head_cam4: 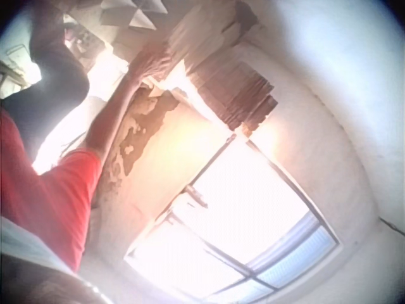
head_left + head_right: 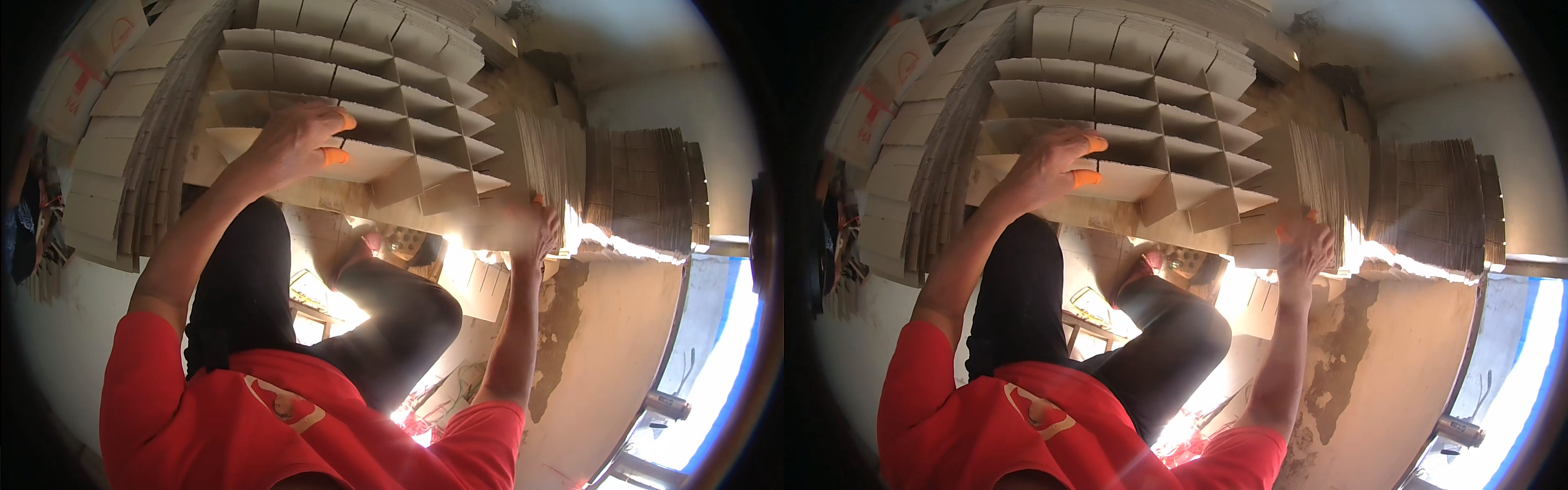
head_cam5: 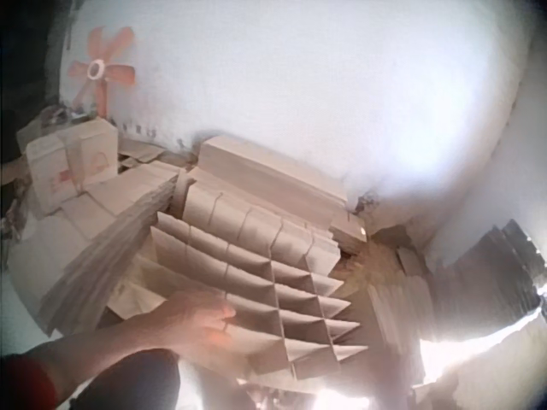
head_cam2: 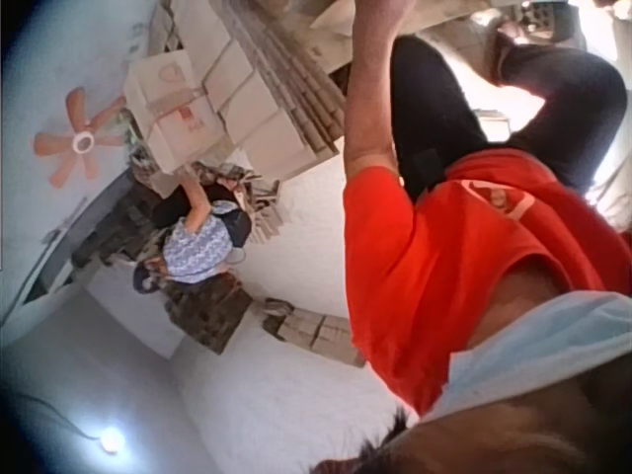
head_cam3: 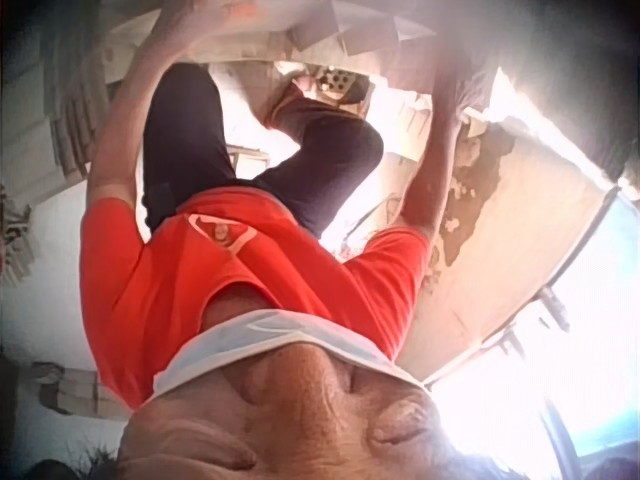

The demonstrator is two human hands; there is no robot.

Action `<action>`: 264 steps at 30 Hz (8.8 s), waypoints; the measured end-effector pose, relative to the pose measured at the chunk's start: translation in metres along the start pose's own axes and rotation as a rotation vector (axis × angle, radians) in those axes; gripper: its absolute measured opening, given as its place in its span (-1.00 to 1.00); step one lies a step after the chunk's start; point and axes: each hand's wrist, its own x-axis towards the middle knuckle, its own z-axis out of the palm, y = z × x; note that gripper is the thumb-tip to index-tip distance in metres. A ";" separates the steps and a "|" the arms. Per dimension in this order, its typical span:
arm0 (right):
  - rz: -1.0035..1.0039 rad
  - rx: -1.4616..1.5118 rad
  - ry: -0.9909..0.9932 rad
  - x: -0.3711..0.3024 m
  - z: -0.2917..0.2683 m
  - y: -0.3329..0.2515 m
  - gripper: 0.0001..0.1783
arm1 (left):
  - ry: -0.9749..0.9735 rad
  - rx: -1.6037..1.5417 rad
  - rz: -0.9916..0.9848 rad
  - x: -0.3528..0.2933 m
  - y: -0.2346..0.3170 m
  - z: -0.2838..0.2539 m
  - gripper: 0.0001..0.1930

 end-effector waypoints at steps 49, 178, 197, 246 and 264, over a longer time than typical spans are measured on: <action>-0.323 1.096 -0.272 0.121 -0.145 -0.209 -0.84 | 0.113 -0.003 -0.075 -0.030 -0.035 -0.011 -0.92; -0.489 1.082 -0.442 0.079 -0.137 -0.304 -0.79 | 0.215 -0.310 -0.330 -0.067 -0.060 -0.036 -0.84; -0.511 0.790 -0.583 0.058 -0.124 -0.317 -0.30 | 0.060 -0.217 -0.455 -0.055 -0.057 -0.046 -0.80; 0.168 0.046 -0.340 0.018 0.000 -0.023 -0.41 | -0.037 1.253 -0.696 -0.085 -0.138 -0.146 -0.86; 0.652 0.991 0.143 0.072 -0.102 -0.073 -0.69 | 0.197 0.399 -0.057 0.056 -0.108 -0.041 -0.62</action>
